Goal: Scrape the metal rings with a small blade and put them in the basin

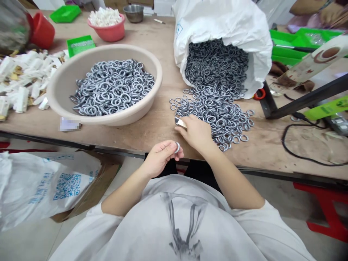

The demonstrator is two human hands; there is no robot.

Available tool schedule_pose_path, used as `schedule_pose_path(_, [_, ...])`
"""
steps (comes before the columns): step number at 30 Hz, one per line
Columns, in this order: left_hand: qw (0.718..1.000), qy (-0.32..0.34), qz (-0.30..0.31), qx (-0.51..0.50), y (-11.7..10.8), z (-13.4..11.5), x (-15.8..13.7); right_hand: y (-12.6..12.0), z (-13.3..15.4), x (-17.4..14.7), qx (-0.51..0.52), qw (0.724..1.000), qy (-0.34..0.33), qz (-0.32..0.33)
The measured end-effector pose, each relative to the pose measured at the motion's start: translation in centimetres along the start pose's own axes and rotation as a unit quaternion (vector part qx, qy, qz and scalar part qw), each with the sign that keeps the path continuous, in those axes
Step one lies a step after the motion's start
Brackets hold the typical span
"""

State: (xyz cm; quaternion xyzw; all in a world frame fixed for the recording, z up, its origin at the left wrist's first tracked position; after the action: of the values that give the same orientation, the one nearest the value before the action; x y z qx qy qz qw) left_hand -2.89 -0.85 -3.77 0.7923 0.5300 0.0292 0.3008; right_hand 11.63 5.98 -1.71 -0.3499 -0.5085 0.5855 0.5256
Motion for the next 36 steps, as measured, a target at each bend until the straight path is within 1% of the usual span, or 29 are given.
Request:
schedule_pose_path(2, [0.999,0.011,-0.031,-0.005,-0.9,-0.5,0.1,0.4,0.7,1.0,-0.046,0.998,-0.002,0.034])
schedule_pose_path(4, [0.998,0.014,-0.061,-0.024,-1.8,-1.0,0.2,0.5,0.9,1.3,-0.043,0.998,0.003,0.047])
schedule_pose_path(5, [0.997,0.012,-0.073,-0.036,-2.1,-1.2,0.3,0.4,0.9,1.2,-0.016,0.999,0.002,0.042])
schedule_pose_path(6, [0.996,0.007,-0.081,-0.048,-2.4,-1.3,0.4,0.3,0.8,0.9,0.036,0.999,-0.002,0.032])
schedule_pose_path(7, [0.995,0.000,-0.083,-0.060,-2.5,-1.3,0.5,0.1,0.6,0.4,0.114,0.993,-0.008,0.020])
schedule_pose_path(8, [0.994,-0.008,-0.080,-0.072,-2.4,-1.3,0.6,-0.1,0.6,-0.2,0.214,0.976,-0.020,0.015])
schedule_pose_path(9, [0.994,-0.019,-0.071,-0.081,-2.3,-1.2,0.8,-0.2,0.6,-0.8,0.325,0.945,-0.033,0.021])
schedule_pose_path(10, [0.994,-0.033,-0.056,-0.089,-2.0,-1.0,0.9,-0.2,0.8,-1.5,0.432,0.900,-0.041,0.036])
schedule_pose_path(11, [0.994,-0.049,-0.038,-0.093,-1.6,-0.7,1.0,0.0,1.0,-2.2,0.523,0.850,-0.041,0.058])
schedule_pose_path(12, [0.993,-0.069,-0.018,-0.095,-1.1,-0.4,1.1,0.2,1.2,-2.8,0.589,0.803,-0.030,0.080])
schedule_pose_path(13, [0.991,-0.091,0.002,-0.097,-0.6,-0.1,1.2,0.5,1.5,-3.3,0.632,0.769,-0.012,0.097])
schedule_pose_path(14, [0.988,-0.111,0.021,-0.101,-0.1,0.1,1.2,0.9,1.7,-3.7,0.656,0.748,0.007,0.105])
schedule_pose_path(15, [0.985,-0.126,0.034,-0.109,0.3,0.3,1.1,1.2,1.8,-4.0,0.665,0.739,0.023,0.103])
schedule_pose_path(16, [0.983,-0.131,0.040,-0.120,0.6,0.5,1.1,1.4,1.8,-4.2,0.664,0.741,0.030,0.095])
schedule_pose_path(17, [0.982,-0.128,0.039,-0.130,0.8,0.5,1.1,1.4,1.7,-4.3,0.650,0.755,0.030,0.077])
schedule_pose_path(18, [0.983,-0.117,0.030,-0.139,0.9,0.5,1.1,1.4,1.5,-4.4,0.622,0.781,0.026,0.046])
schedule_pose_path(19, [0.985,-0.099,0.017,-0.144,0.9,0.4,1.1,1.1,1.3,-4.6,0.576,0.817,0.018,0.007])
schedule_pose_path(21, [0.988,-0.064,-0.012,-0.142,0.9,0.4,1.1,0.3,1.0,-5.2,0.442,0.894,-0.016,-0.071])
schedule_pose_path(22, [0.989,-0.051,-0.024,-0.140,0.9,0.4,1.1,-0.1,1.1,-5.6,0.369,0.923,-0.043,-0.099])
schedule_pose_path(23, [0.989,-0.042,-0.033,-0.137,0.9,0.4,1.1,-0.4,1.3,-6.0,0.303,0.944,-0.072,-0.114])
schedule_pose_path(24, [0.990,-0.034,-0.039,-0.135,1.0,0.4,1.1,-0.7,1.6,-6.4,0.249,0.956,-0.101,-0.119])
schedule_pose_path(25, [0.990,-0.028,-0.044,-0.132,1.1,0.5,1.2,-0.8,2.0,-6.7,0.208,0.963,-0.123,-0.119])
schedule_pose_path(27, [0.990,-0.022,-0.050,-0.129,1.3,0.5,1.1,-0.9,2.6,-7.1,0.150,0.971,-0.143,-0.122])
schedule_pose_path(29, [0.990,-0.019,-0.051,-0.130,1.4,0.5,1.1,-0.9,3.0,-7.2,0.121,0.974,-0.148,-0.125])
schedule_pose_path(31, [0.990,-0.016,-0.051,-0.132,1.5,0.5,0.9,-0.7,2.9,-7.1,0.116,0.975,-0.150,-0.120])
schedule_pose_path(33, [0.991,-0.013,-0.045,-0.128,1.5,0.6,0.6,-0.5,2.3,-6.6,0.124,0.978,-0.127,-0.112])
schedule_pose_path(36, [0.995,-0.014,-0.017,-0.102,1.4,0.8,0.1,-0.5,0.2,-4.9,0.110,0.990,-0.027,-0.090])
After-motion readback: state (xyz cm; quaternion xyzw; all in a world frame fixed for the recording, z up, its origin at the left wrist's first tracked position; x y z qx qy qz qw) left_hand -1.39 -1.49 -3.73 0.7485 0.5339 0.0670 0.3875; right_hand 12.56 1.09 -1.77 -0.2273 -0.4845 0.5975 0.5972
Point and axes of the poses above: each hand's wrist, its own x-axis towards the middle knuckle, its own y-axis out of the palm, z = x × y, the point moved 3 cm from there along x, towards the middle knuckle, and after that the axes turned 3 degrees about -y, right-handed, at the moved point
